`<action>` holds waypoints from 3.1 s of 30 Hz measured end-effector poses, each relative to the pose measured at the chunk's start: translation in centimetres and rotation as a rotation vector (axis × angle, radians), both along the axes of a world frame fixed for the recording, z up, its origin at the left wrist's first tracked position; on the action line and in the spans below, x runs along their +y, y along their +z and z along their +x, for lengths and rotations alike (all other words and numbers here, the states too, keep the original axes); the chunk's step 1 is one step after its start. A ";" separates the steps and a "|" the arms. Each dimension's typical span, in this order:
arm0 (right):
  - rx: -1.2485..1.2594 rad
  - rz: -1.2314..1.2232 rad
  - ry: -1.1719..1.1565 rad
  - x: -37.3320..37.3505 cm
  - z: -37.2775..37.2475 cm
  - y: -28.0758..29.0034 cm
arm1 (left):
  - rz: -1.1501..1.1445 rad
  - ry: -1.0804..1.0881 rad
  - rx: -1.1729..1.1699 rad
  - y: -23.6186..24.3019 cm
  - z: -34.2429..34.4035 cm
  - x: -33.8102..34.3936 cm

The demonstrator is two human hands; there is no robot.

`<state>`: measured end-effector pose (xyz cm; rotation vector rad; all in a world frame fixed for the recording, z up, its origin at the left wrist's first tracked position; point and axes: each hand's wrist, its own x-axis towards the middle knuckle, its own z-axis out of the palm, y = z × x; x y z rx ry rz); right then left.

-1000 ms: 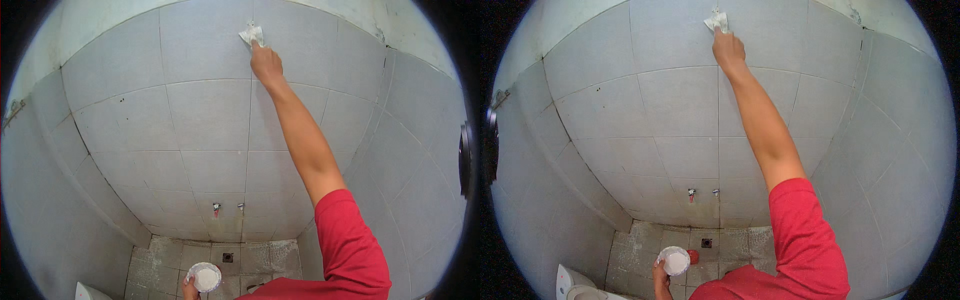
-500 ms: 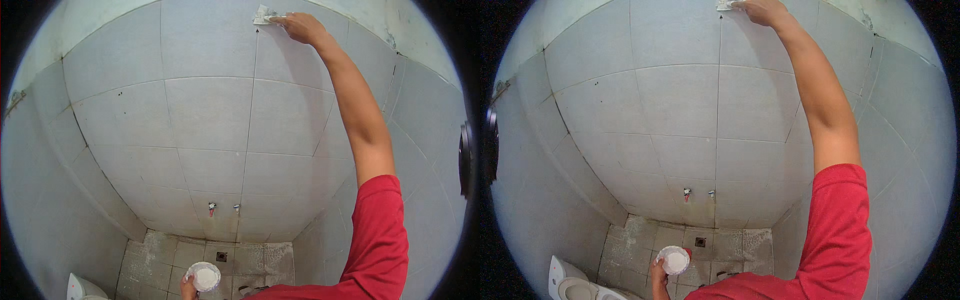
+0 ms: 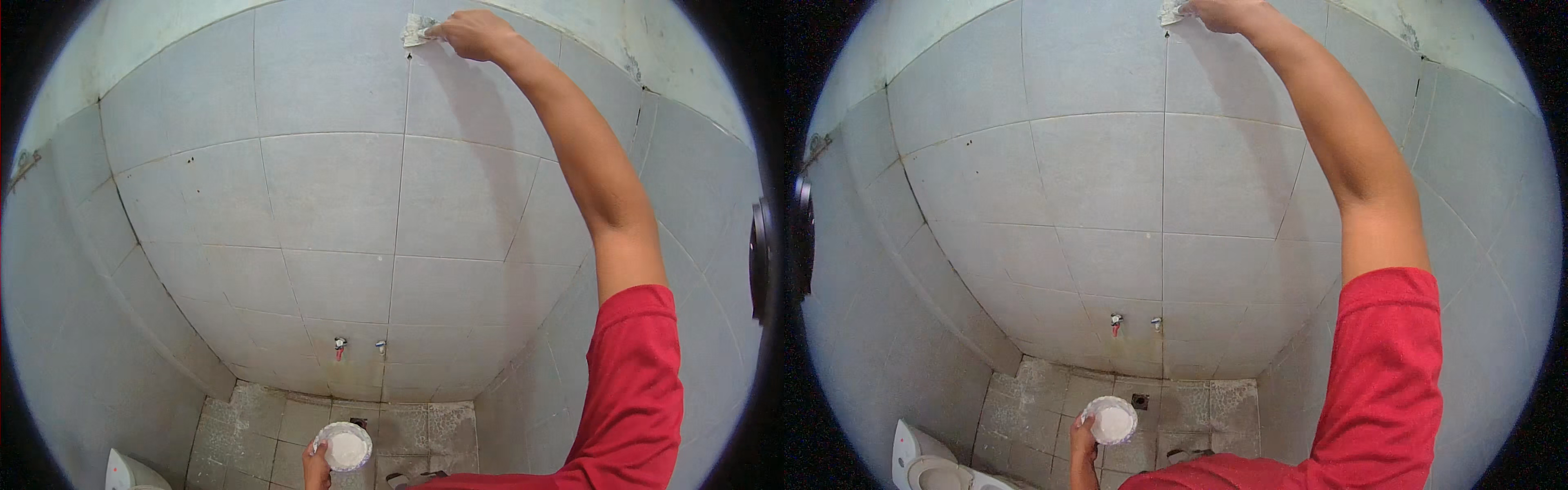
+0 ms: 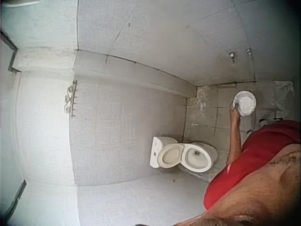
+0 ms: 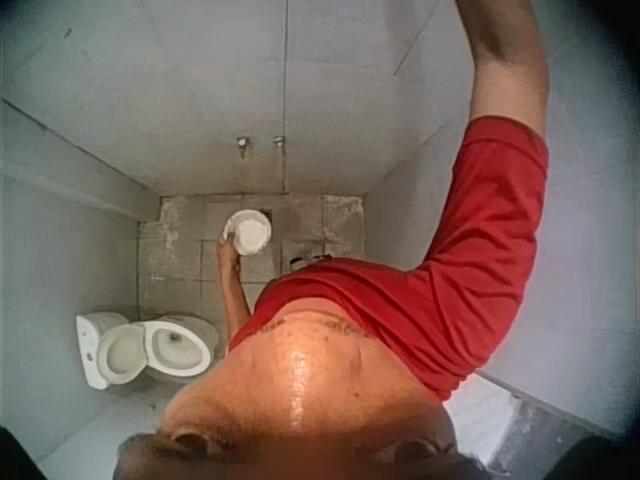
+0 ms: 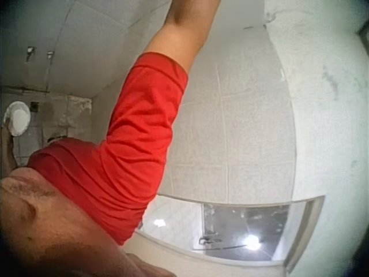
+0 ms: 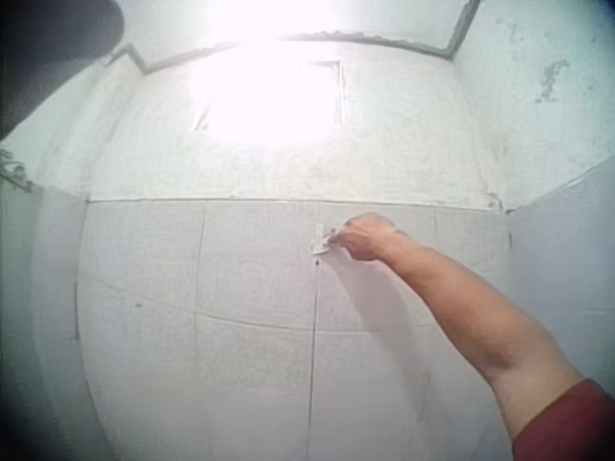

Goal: The person fills holes and gaps on a tiled bathroom wall, scooping paste from a container using a spatula and applying the paste over the wall tiles with the spatula and by hand.

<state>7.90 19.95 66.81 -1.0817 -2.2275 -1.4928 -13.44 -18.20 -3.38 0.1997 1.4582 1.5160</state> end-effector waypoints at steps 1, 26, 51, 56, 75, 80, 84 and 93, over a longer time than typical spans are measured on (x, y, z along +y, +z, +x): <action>-0.056 0.006 -0.056 0.1 0.3 0.4 | 0.018 0.005 0.003 1.4 0.8 0.4; 0.956 -1.283 0.419 -25.6 2.8 -55.9 | 0.350 -0.115 -0.426 7.6 3.5 -0.2; 1.094 -1.177 0.320 -27.1 2.6 -53.9 | 0.508 -0.193 -0.870 9.5 4.2 4.1; 0.494 -1.175 0.297 -26.9 2.7 -48.4 | 0.484 -0.128 -0.792 9.5 3.6 4.3; 0.028 -1.351 0.178 -28.3 -1.8 -50.7 | 0.430 -0.039 -0.639 7.2 4.5 4.3; 0.161 -1.483 0.150 -28.9 -1.8 -51.0 | 0.303 -0.028 -0.638 7.5 4.4 4.4; 0.334 -1.611 0.153 -29.1 -1.6 -52.1 | 0.343 -0.020 -0.725 7.0 4.5 4.2; 0.541 -1.562 0.333 -31.7 -2.1 -53.8 | 0.336 -0.114 -0.668 6.7 3.7 4.3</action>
